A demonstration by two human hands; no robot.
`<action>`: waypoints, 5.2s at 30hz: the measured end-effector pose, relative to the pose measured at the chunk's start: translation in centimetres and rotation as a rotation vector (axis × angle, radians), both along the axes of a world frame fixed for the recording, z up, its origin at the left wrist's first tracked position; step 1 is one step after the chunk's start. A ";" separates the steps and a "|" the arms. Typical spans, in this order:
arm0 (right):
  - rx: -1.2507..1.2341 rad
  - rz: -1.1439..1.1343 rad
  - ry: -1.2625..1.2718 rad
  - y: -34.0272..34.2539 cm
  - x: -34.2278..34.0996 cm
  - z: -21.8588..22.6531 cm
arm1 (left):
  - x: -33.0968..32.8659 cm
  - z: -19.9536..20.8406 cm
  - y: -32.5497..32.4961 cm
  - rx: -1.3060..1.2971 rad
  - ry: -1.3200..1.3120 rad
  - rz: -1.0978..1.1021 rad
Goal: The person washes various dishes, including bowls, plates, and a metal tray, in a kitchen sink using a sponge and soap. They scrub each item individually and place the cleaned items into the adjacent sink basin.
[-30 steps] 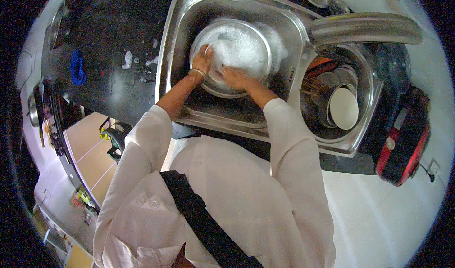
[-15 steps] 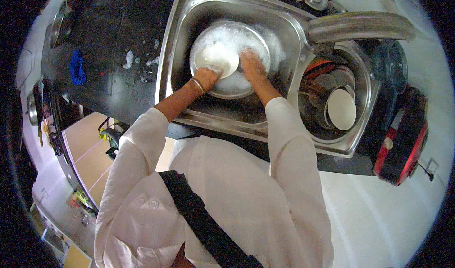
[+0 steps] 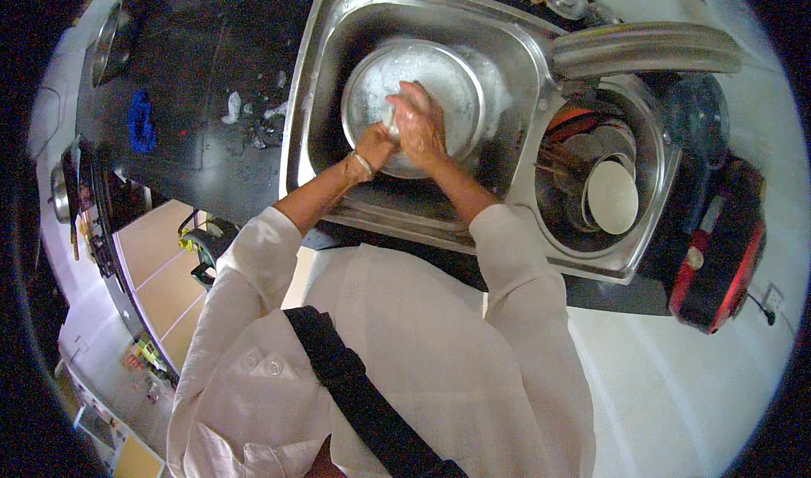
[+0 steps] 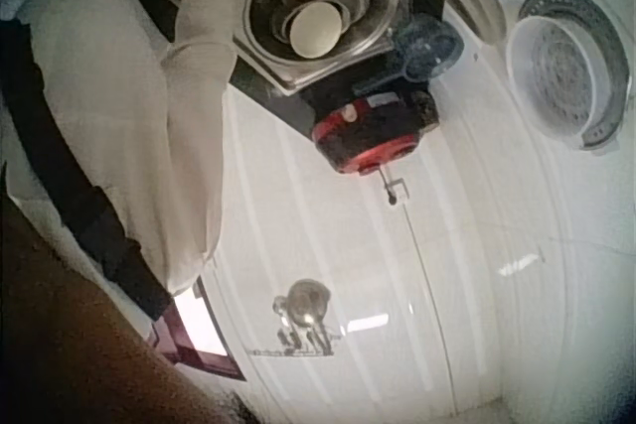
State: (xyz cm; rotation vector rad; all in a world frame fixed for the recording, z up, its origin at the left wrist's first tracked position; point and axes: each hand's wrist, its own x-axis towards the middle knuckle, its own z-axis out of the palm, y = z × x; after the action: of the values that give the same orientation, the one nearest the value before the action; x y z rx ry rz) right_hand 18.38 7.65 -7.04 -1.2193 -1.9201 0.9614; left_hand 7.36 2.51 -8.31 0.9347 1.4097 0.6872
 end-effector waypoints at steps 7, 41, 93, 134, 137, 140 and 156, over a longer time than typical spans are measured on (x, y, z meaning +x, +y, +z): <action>-1.187 -0.435 0.539 3.6 1.8 -5.8 | -1.6 -0.9 -1.2 -0.079 -0.202 -0.033; -1.452 -0.754 1.259 -2.4 -3.4 -2.0 | -0.8 -0.2 1.6 0.021 -0.329 0.416; -1.171 -0.341 0.001 -1.1 3.6 -6.8 | 0.1 0.0 1.9 0.285 0.292 -0.017; -0.255 -1.136 0.192 -9.2 36.7 9.6 | -1.6 1.5 -2.9 0.240 0.640 -0.702; -0.320 -1.104 0.185 -9.3 38.3 8.7 | -2.1 1.7 -2.8 0.182 0.685 -0.700; -0.321 -0.914 0.235 -10.6 42.2 6.1 | -2.4 0.9 -2.8 0.212 0.736 -0.730; -0.622 -1.121 -0.055 -8.9 45.3 0.1 | -2.4 -1.4 -3.8 0.202 0.739 -0.749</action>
State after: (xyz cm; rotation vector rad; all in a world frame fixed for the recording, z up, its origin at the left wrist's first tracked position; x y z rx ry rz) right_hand 63.65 -1.30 -6.90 -2.2863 -0.6533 0.8562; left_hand 4.93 -1.25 -9.71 1.8660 1.4504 -0.1173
